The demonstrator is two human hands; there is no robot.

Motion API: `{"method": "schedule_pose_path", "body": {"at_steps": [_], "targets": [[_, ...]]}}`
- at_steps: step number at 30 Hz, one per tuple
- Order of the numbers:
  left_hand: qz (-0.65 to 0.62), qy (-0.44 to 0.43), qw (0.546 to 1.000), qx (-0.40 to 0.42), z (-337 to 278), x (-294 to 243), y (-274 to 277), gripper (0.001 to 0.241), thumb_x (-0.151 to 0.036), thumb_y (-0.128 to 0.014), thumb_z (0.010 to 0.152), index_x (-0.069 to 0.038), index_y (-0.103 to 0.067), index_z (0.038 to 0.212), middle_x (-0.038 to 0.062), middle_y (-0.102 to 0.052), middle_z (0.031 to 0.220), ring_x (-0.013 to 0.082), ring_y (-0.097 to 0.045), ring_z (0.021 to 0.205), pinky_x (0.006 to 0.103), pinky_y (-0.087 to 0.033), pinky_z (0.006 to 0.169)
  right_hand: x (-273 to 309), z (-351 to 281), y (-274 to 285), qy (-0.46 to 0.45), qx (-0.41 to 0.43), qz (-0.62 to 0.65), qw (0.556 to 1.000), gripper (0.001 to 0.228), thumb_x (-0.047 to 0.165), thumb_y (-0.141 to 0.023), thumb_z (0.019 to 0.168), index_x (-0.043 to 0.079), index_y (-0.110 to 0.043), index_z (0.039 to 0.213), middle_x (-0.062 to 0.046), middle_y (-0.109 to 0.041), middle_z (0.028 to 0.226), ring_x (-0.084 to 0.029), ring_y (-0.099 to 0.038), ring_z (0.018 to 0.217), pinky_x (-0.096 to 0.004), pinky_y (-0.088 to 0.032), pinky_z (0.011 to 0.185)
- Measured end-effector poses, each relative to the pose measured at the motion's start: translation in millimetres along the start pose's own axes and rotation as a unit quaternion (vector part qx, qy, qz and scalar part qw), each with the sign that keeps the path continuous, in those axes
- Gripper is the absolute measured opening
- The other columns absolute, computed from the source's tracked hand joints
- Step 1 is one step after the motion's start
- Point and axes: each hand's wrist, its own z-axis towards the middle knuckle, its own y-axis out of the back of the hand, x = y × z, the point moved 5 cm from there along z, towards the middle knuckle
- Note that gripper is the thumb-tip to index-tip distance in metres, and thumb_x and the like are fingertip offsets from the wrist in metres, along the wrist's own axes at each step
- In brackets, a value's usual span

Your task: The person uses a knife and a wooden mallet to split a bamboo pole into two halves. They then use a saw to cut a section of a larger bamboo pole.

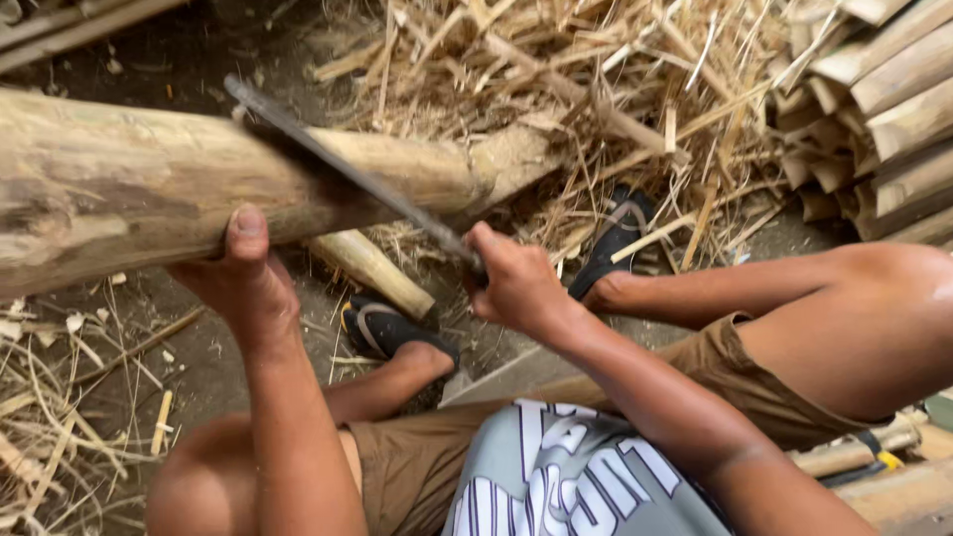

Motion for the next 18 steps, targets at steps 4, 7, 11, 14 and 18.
{"method": "schedule_pose_path", "body": {"at_steps": [4, 7, 11, 14, 18], "targets": [[-0.012, 0.003, 0.999, -0.029, 2.3, 8.1, 5.2, 0.110, -0.025, -0.096, 0.080, -0.001, -0.021, 0.158, 0.016, -0.038, 0.154, 0.0287, -0.043, 0.141, 0.0423, -0.034, 0.132, -60.1, 26.9, -6.9, -0.233, 0.068, -0.029, 0.970, 0.032, 0.008, -0.071, 0.085, 0.002, -0.049, 0.108, -0.022, -0.066, 0.069, -0.039, -0.070, 0.062, -0.049, -0.055, 0.056], [-0.031, 0.007, 0.999, -0.034, 9.3, 8.4, 0.7, 0.108, -0.024, -0.094, 0.081, 0.001, -0.023, 0.158, 0.017, -0.039, 0.151, 0.0291, -0.044, 0.141, 0.0422, -0.035, 0.128, -45.7, 18.5, 7.0, -0.252, 0.116, -0.014, 0.961, 0.030, 0.012, -0.068, 0.090, 0.004, -0.049, 0.112, -0.023, -0.065, 0.070, -0.038, -0.071, 0.060, -0.050, -0.055, 0.056], [-0.025, -0.002, 0.999, -0.024, 0.6, 4.5, -1.4, 0.109, -0.024, -0.094, 0.083, -0.001, -0.020, 0.160, 0.016, -0.037, 0.150, 0.0284, -0.043, 0.143, 0.0418, -0.036, 0.130, 2.4, 3.6, 9.7, -0.030, 0.046, -0.003, 0.998, 0.036, 0.007, -0.071, 0.078, 0.000, -0.053, 0.108, -0.025, -0.068, 0.074, -0.044, -0.069, 0.069, -0.052, -0.054, 0.059], [-0.039, 0.013, 0.999, -0.026, -2.1, 4.7, 1.8, 0.109, -0.025, -0.095, 0.083, 0.000, -0.021, 0.159, 0.017, -0.037, 0.150, 0.0273, -0.043, 0.137, 0.0420, -0.037, 0.126, -30.5, -10.5, -13.7, -0.052, 0.026, -0.021, 0.998, 0.034, 0.006, -0.067, 0.079, 0.001, -0.051, 0.109, -0.024, -0.070, 0.083, -0.041, -0.072, 0.071, -0.049, -0.057, 0.058], [-0.020, 0.006, 0.999, -0.034, -0.3, 0.6, 3.2, 0.106, -0.028, -0.094, 0.082, 0.003, -0.024, 0.157, 0.017, -0.040, 0.149, 0.0278, -0.045, 0.136, 0.0427, -0.039, 0.125, -114.3, 14.2, -15.3, -0.217, 0.075, -0.095, 0.969, 0.033, 0.007, -0.070, 0.085, 0.000, -0.052, 0.111, -0.028, -0.069, 0.077, -0.041, -0.067, 0.069, -0.048, -0.052, 0.059]]}}
